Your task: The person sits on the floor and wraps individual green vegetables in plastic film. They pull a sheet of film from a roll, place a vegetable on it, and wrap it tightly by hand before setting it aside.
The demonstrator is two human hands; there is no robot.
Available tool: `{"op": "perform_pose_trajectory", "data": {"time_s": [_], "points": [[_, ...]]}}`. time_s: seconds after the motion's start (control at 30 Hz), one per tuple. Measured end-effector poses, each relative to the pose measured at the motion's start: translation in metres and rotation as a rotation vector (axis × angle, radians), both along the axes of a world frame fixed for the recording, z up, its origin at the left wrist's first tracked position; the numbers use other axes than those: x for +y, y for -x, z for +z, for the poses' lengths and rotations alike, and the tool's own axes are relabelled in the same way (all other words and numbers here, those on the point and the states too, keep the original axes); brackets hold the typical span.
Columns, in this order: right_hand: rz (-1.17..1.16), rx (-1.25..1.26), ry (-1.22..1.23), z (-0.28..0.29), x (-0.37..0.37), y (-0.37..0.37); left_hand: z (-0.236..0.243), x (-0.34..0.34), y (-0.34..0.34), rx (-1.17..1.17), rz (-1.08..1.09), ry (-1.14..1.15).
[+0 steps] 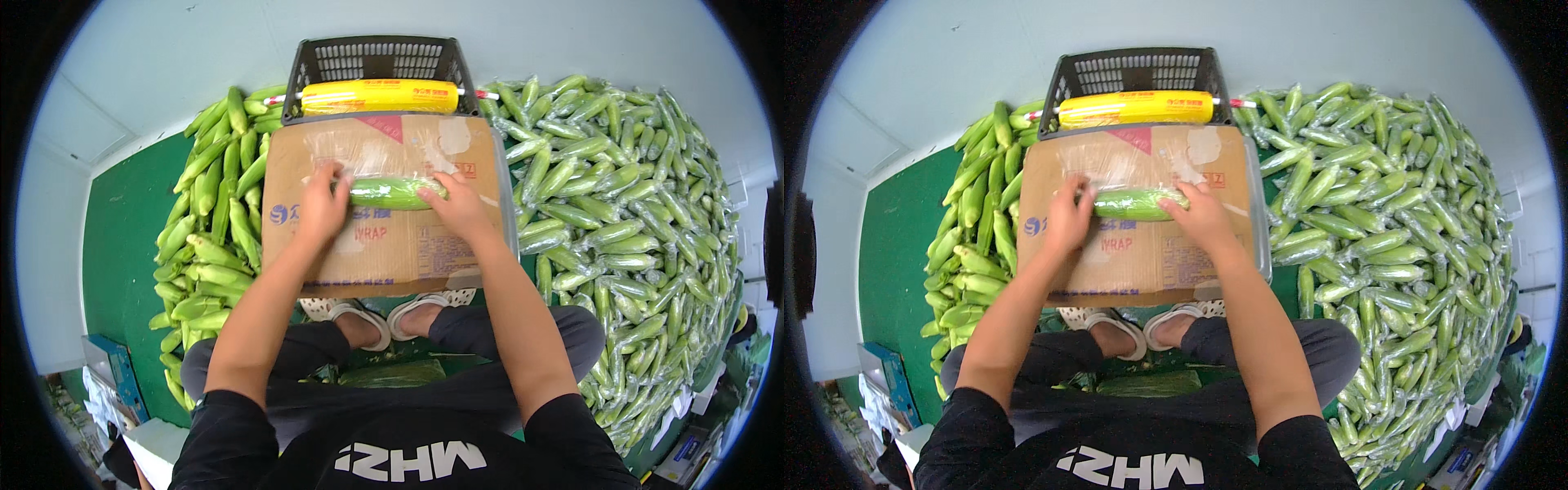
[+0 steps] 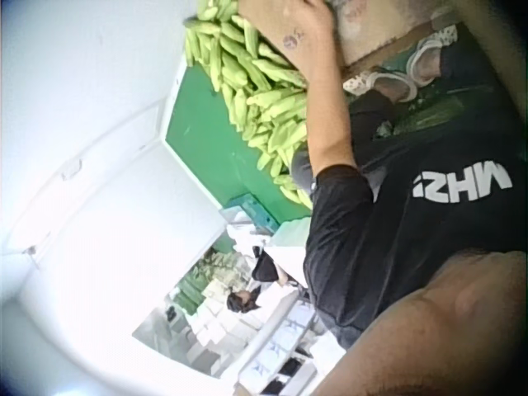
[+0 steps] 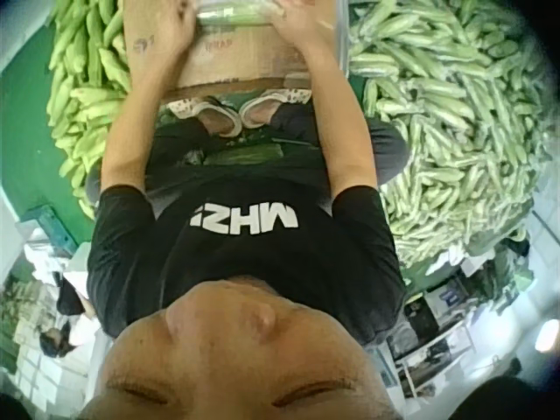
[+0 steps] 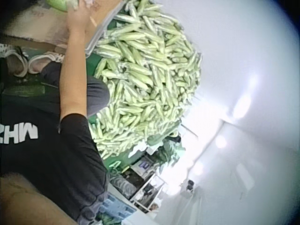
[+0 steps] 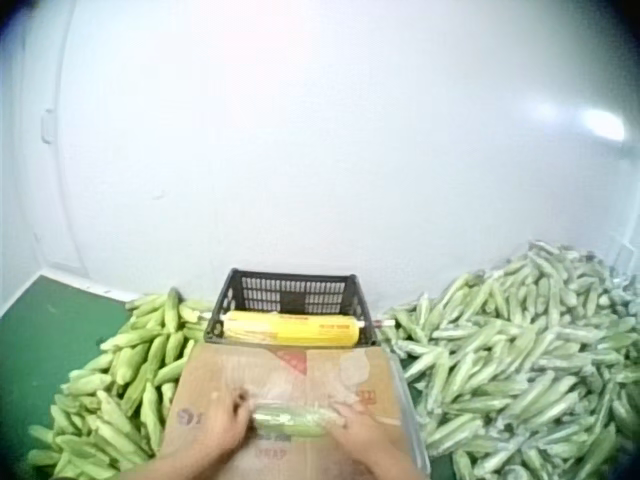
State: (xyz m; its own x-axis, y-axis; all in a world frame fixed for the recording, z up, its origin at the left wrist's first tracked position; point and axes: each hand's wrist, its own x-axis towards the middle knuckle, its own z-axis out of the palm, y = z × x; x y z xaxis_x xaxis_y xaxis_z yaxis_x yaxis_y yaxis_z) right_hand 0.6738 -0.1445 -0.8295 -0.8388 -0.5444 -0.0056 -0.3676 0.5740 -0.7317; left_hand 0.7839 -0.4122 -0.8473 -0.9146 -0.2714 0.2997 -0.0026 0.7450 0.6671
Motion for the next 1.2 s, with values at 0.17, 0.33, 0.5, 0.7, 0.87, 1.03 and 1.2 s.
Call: {"op": "perform_pose_trajectory", "data": {"time_s": [0.17,0.33,0.5,0.7,0.87,1.03,1.2], "points": [[0.153,0.03,-0.586,-0.031,0.002,0.037,0.033,0.052,-0.036,-0.335,-0.046,0.275],[0.061,0.558,-0.003,0.013,-0.042,0.012,0.002,-0.019,0.049,-0.181,0.219,0.356],[0.038,-0.018,-0.044,0.006,-0.019,0.02,-0.003,-0.008,0.044,0.136,0.075,0.171],[0.15,-0.518,-0.479,0.034,0.035,-0.027,0.022,0.045,-0.087,-0.241,-0.452,0.336],[0.122,0.108,-0.633,0.076,0.0,-0.086,0.051,0.043,-0.089,-0.758,-0.351,0.176],[0.341,0.699,-0.148,0.025,-0.042,-0.069,0.051,0.009,-0.016,-0.573,0.032,0.794],[0.657,0.407,-0.324,0.035,-0.043,-0.071,0.029,-0.008,-0.008,-0.69,-0.151,0.679]]}}
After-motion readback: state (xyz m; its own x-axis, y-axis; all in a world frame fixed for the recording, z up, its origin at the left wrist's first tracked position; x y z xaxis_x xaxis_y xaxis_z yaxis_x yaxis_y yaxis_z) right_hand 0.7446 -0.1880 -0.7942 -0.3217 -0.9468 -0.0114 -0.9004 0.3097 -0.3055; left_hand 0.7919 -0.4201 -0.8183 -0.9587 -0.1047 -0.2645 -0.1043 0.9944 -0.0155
